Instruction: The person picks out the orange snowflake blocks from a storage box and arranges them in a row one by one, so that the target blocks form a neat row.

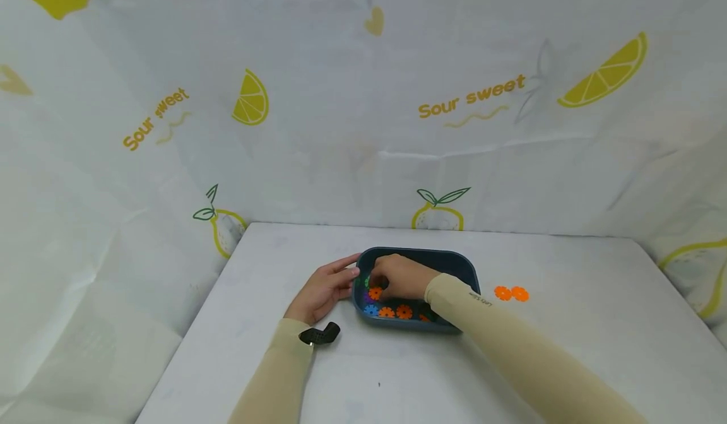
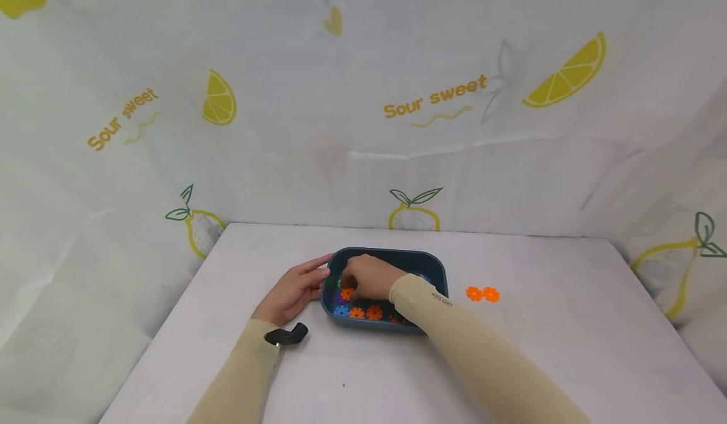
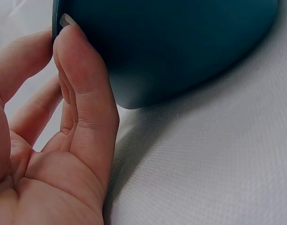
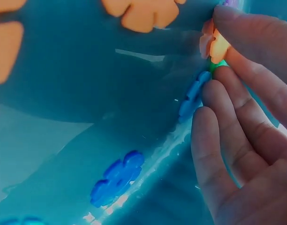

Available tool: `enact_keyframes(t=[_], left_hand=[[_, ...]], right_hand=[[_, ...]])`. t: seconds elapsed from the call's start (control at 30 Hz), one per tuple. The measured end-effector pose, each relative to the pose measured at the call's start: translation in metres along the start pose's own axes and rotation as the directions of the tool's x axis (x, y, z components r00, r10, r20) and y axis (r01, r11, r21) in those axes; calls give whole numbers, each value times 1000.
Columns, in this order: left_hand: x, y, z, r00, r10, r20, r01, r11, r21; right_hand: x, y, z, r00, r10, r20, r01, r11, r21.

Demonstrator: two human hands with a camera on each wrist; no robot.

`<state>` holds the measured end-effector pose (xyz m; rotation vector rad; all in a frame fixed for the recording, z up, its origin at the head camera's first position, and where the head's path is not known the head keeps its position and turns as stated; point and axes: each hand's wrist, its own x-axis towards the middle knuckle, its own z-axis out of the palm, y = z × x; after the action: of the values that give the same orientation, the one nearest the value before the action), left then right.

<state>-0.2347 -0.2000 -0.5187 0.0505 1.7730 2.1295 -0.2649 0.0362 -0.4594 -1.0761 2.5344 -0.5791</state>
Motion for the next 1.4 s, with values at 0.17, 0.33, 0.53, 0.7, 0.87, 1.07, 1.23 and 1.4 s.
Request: enact_keyframes(t=[0.17,0.33,0.53,0.7,0.87,1.07,1.23,1.4], left_hand=[[4,3,8,1000,-7,15,7,1000,-12],[8,6,14,999,0,37,0,1000,-6],[8,4,14,999,-2,40,2,1000,-1],[2,1,10,1000,-6,11,6,1000,2],[-6,1,5,1000,-17,-3,17,1000,8],[-8,1,0,999,-29,-26,30,999,12],[-8,1,0,999,-33,-35,33,999,1],[-7,0,6,999,-35,-28,35,999,-4]], right_hand=[[-9,3,-8,1000,16,-14,-16,1000,-7],[-25,7,-24,997,61,-51,-59,997,57],[-46,11,-38,992,94,-78,-84,988,129],[-66,16,-50,983,111,-147,-82,978,191],[-91,23,-61,963,150,-224,-98,969,228],[-127,45,-67,930,230,-286,-139,942,307],[-164,70,-67,878,319,-357,-203,924,325],[-202,95,-59,827,408,-388,-279,896,346]])
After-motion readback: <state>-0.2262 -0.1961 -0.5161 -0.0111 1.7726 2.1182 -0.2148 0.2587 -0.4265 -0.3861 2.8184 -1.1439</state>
